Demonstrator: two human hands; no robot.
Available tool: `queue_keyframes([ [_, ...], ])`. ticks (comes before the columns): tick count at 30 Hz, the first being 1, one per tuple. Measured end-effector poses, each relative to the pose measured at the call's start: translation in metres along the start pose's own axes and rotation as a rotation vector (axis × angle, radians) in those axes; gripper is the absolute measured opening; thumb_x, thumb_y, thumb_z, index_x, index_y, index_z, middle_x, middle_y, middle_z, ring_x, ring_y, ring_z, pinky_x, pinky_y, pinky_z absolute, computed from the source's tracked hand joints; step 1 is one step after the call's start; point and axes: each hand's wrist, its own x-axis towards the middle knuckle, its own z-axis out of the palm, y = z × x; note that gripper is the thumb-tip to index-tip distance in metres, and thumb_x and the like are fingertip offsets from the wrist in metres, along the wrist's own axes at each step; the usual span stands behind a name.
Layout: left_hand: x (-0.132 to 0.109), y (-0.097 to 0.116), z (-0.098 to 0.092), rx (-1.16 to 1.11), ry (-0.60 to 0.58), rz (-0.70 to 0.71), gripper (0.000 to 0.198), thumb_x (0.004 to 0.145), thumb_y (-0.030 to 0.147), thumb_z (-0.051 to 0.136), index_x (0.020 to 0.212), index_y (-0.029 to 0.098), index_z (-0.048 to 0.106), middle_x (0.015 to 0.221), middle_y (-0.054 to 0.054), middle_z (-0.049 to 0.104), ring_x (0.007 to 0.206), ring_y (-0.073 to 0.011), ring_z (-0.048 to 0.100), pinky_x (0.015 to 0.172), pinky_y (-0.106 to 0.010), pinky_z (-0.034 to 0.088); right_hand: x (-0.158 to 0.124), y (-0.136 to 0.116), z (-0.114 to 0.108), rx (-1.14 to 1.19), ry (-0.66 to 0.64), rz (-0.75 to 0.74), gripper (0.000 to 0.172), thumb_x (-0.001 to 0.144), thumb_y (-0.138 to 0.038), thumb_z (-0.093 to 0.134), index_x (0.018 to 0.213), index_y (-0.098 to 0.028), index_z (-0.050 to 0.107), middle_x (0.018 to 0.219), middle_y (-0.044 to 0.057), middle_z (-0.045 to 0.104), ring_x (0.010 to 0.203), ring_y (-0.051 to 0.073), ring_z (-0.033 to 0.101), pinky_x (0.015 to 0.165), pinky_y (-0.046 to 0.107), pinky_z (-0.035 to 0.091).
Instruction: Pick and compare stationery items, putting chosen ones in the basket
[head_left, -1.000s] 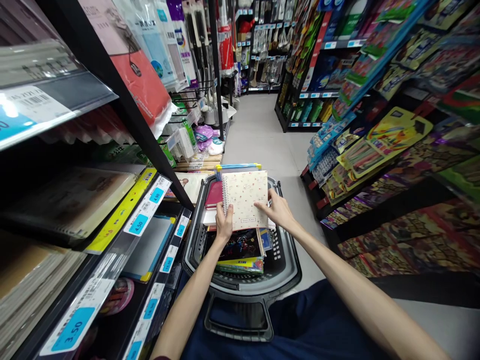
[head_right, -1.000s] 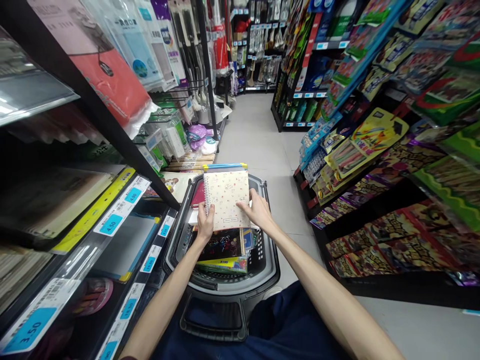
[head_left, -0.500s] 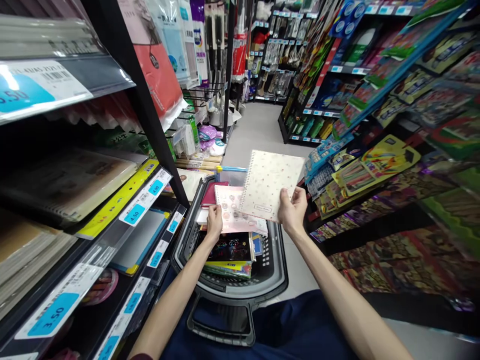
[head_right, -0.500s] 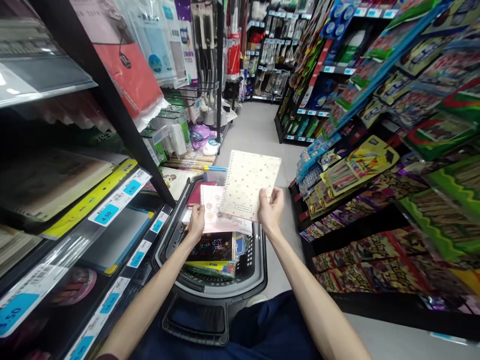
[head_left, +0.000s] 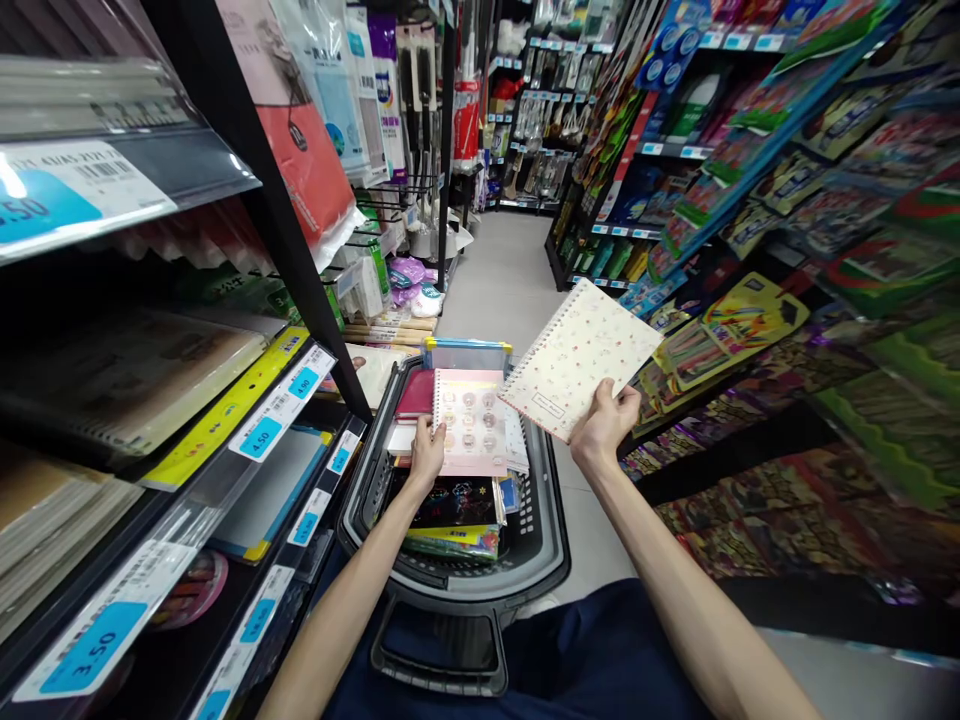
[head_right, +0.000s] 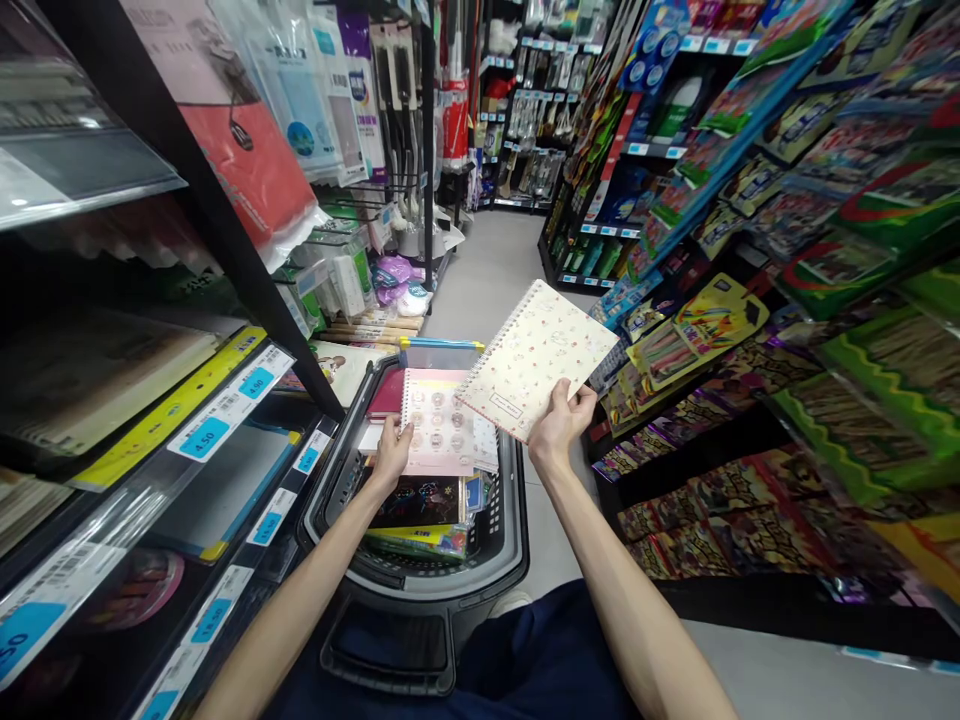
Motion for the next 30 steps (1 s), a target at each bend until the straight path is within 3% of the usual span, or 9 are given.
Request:
queue_keyframes([
  [12, 0.002, -0.005, 0.000, -0.053, -0.007, -0.031, 0.016, 0.091, 0.033, 0.049, 0.102, 0.022, 0.050, 0.095, -0.007, 0.068, 0.088, -0.0221, 0.064, 0.078, -0.032, 0.046, -0.008, -0.004, 0.002, -0.187, -0.112, -0.199, 0.036, 0.083, -0.045, 0.068, 0.096, -0.018, 0.048, 0.092, 0.001, 0.058, 0.088, 0.015, 0.060, 0.085, 0.030, 0.047],
  [18, 0.003, -0.006, 0.000, -0.076, -0.017, -0.053, 0.017, 0.091, 0.034, 0.050, 0.104, 0.022, 0.049, 0.096, -0.007, 0.068, 0.090, -0.0217, 0.064, 0.080, -0.033, 0.046, -0.010, -0.005, 0.004, -0.230, -0.127, -0.215, 0.036, 0.083, -0.045, 0.068, 0.096, -0.018, 0.049, 0.091, 0.002, 0.057, 0.086, 0.015, 0.058, 0.079, 0.028, 0.046],
  [30, 0.003, -0.004, 0.000, -0.087, -0.013, -0.061, 0.017, 0.091, 0.034, 0.051, 0.103, 0.022, 0.050, 0.098, -0.008, 0.068, 0.090, -0.0213, 0.064, 0.081, -0.032, 0.045, -0.016, -0.008, 0.011, -0.230, -0.147, -0.178, 0.038, 0.082, -0.048, 0.068, 0.095, -0.019, 0.048, 0.091, 0.001, 0.056, 0.086, 0.016, 0.058, 0.080, 0.029, 0.047],
])
